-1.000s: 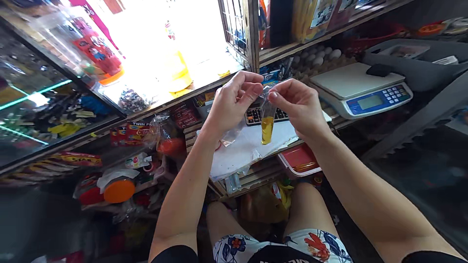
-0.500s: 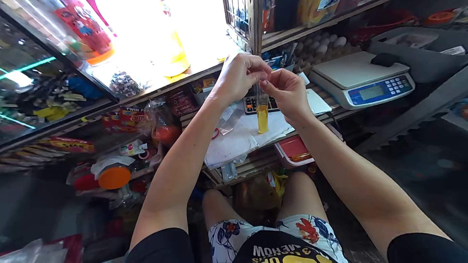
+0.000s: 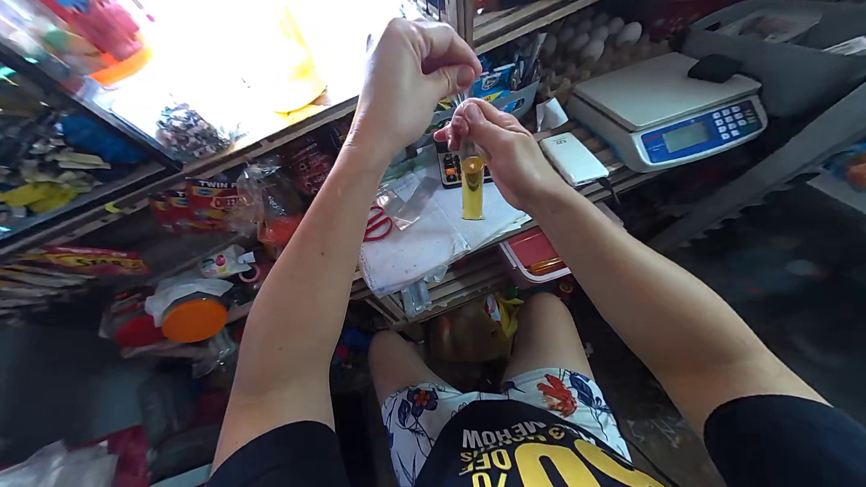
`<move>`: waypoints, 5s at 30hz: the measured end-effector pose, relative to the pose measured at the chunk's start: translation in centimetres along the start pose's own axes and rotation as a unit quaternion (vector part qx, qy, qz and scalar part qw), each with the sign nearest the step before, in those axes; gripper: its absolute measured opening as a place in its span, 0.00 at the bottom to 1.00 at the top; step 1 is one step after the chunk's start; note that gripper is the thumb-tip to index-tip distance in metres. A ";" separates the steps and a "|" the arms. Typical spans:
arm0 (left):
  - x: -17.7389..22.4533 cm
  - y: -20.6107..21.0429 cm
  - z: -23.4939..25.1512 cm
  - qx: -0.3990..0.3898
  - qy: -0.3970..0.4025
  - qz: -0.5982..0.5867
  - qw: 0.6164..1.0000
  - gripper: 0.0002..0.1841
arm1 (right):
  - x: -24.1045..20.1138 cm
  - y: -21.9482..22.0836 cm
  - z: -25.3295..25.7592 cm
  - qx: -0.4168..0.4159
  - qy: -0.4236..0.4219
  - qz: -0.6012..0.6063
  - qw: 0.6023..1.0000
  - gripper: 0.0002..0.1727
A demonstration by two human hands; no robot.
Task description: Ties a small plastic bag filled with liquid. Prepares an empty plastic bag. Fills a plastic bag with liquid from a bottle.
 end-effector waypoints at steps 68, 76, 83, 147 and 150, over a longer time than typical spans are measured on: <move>-5.5 11.9 -13.1 0.014 -0.134 -0.500 0.855 0.13 | -3.1 0.2 -0.3 0.029 0.052 0.106 0.993 0.16; -5.2 12.0 -13.1 -0.015 -0.155 -0.539 0.828 0.22 | -4.0 0.0 -0.5 0.017 0.062 0.080 0.995 0.18; -6.0 10.9 -11.2 0.104 -0.187 -0.402 0.890 0.18 | -3.2 0.1 -0.6 0.046 0.061 0.091 0.993 0.16; -1.8 7.2 -18.7 0.152 0.069 0.109 0.980 0.14 | -0.9 0.9 -13.4 -0.066 -0.146 -0.284 0.945 0.14; -1.9 8.0 -18.4 0.159 0.000 -0.026 0.987 0.16 | -0.9 1.7 -13.7 -0.023 -0.172 -0.294 0.940 0.13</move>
Point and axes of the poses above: each hand's wrist, its own z-axis towards the middle knuckle, its own y-axis out of the palm, x = y × z, the point moved 7 cm from there along z, towards the middle knuckle, and after that the axes turned 5 degrees about -y, right-handed, at the moved point
